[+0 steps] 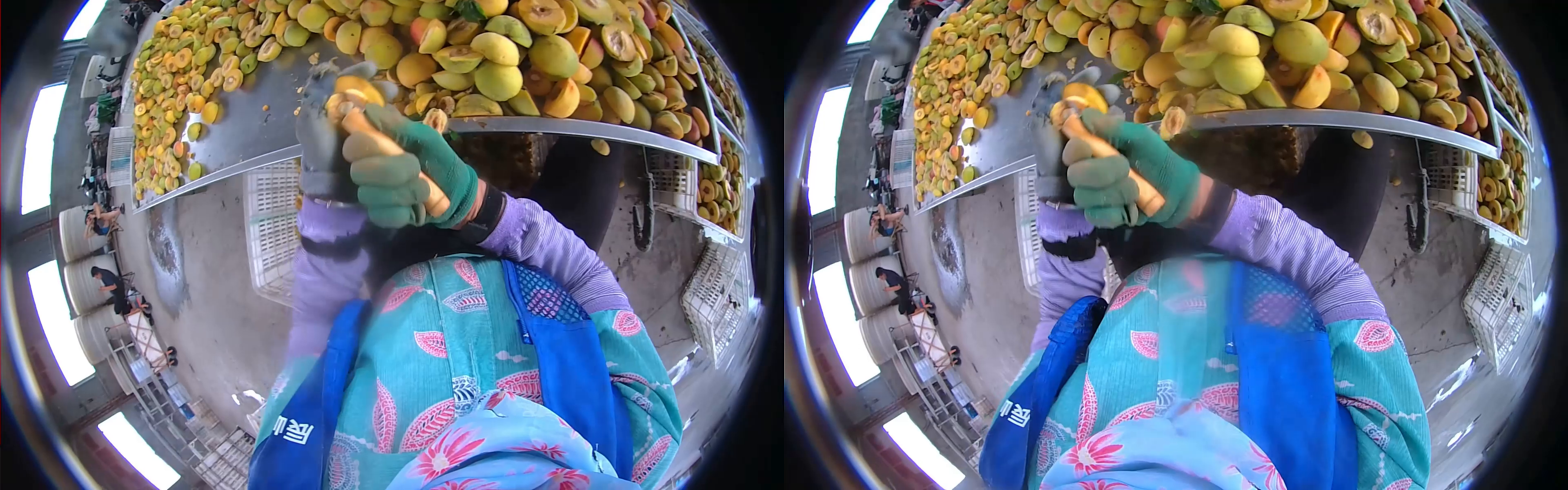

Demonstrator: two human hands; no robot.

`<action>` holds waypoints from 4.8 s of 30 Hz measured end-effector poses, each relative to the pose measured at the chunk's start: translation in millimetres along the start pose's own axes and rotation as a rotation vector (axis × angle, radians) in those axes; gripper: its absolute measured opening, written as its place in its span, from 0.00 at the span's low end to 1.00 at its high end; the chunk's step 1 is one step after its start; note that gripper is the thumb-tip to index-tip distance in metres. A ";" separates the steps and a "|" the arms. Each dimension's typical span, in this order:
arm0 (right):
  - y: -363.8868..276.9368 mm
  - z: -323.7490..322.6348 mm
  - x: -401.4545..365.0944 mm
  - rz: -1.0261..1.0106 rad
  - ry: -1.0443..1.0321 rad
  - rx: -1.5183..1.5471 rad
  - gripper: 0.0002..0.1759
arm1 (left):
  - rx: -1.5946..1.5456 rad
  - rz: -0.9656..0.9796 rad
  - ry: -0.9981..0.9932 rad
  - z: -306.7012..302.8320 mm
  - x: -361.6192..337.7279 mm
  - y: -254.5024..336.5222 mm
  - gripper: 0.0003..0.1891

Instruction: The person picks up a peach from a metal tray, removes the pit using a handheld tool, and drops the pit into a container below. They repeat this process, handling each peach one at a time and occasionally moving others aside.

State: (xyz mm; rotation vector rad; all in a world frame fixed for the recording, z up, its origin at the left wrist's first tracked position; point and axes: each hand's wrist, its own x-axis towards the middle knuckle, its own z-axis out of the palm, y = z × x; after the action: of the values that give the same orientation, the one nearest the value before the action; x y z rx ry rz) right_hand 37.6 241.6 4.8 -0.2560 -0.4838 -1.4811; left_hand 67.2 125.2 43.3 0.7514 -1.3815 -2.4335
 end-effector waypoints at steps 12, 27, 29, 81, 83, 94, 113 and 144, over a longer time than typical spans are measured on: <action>-25.3 13.9 -45.7 -0.178 0.964 -0.401 0.20 | 1.250 0.364 0.015 -36.4 78.6 44.8 0.27; -34.5 11.0 -8.0 -0.277 1.167 -2.113 0.27 | 0.648 0.547 -0.155 -22.5 46.4 -13.7 0.16; -31.3 13.8 -11.4 -0.288 1.174 -2.104 0.28 | 0.827 0.672 -0.161 -18.7 42.4 -18.0 0.14; -12.7 5.9 -21.6 -0.186 0.553 -0.282 0.19 | 0.866 0.504 -0.546 -1.1 68.2 -18.3 0.15; -9.6 10.2 -18.6 -0.211 0.375 -0.164 0.19 | 0.419 -0.033 -0.353 19.1 34.6 -0.9 0.21; -2.2 5.0 -63.8 0.000 0.855 -0.276 0.18 | 1.441 0.196 0.250 -160.5 -4.9 45.5 0.14; -31.4 -2.3 17.0 -0.370 1.204 -2.130 0.27 | 0.174 0.261 -0.174 -21.0 52.8 -5.0 0.18; 2.3 57.1 -22.5 -0.352 0.474 -0.226 0.22 | 0.777 0.428 -0.983 50.9 50.6 20.9 0.10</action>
State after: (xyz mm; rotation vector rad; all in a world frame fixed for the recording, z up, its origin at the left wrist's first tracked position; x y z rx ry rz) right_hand 30.6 287.5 44.9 0.0122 0.0262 -1.8743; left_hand -3.7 128.7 66.6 -0.7372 -2.5296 -1.8792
